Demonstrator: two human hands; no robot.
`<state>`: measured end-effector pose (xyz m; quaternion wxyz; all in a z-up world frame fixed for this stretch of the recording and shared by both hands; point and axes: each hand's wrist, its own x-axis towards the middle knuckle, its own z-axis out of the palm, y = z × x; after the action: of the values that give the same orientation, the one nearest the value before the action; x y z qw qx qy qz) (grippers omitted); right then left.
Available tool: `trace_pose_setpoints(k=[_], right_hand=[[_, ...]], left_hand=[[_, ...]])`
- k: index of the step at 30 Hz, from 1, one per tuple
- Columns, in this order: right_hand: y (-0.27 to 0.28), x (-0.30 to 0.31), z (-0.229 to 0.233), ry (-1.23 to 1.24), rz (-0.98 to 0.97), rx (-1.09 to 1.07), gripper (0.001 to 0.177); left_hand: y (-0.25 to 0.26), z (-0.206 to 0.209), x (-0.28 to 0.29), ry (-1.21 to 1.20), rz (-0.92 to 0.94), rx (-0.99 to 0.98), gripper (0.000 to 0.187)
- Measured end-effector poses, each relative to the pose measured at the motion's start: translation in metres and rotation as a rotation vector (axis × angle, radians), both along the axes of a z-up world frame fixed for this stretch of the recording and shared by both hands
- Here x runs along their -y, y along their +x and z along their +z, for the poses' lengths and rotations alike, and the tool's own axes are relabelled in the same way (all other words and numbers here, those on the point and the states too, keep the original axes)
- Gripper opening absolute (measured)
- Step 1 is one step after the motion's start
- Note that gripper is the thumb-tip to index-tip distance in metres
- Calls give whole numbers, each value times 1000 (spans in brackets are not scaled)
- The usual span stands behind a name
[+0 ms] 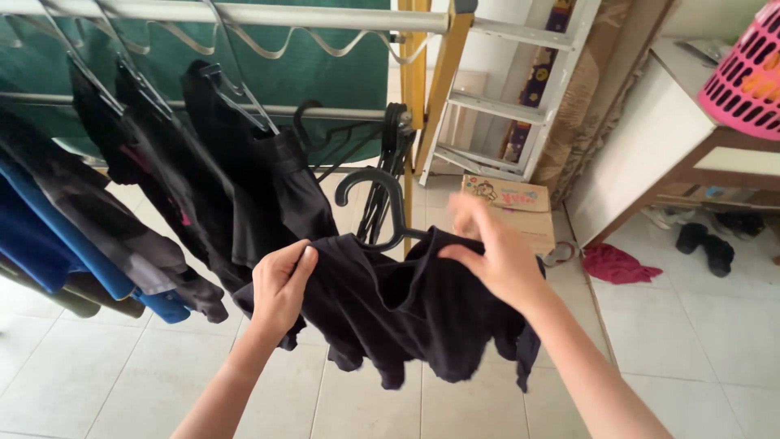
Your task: Hanging clothes from a laundry basket onto a drying rack using hangers.
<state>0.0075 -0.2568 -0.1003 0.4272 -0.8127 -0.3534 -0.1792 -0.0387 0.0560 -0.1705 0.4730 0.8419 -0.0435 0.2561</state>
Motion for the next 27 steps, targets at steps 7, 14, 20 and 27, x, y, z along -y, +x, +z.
trace_pose_setpoints(k=[7, 14, 20, 27], right_hand=[[20, 36, -4, -84, -110, -152, 29], [30, 80, -8, 112, -135, -297, 27], [33, 80, 7, 158, -101, -347, 24], [-3, -20, 23, 96, 77, -497, 19]], left_hand=[[-14, 47, -21, 374, -10, 401, 23], [-19, 21, -93, 428, 74, -61, 24], [-40, 20, -140, 281, 272, -38, 18], [-52, -6, -140, 85, 176, -97, 51]])
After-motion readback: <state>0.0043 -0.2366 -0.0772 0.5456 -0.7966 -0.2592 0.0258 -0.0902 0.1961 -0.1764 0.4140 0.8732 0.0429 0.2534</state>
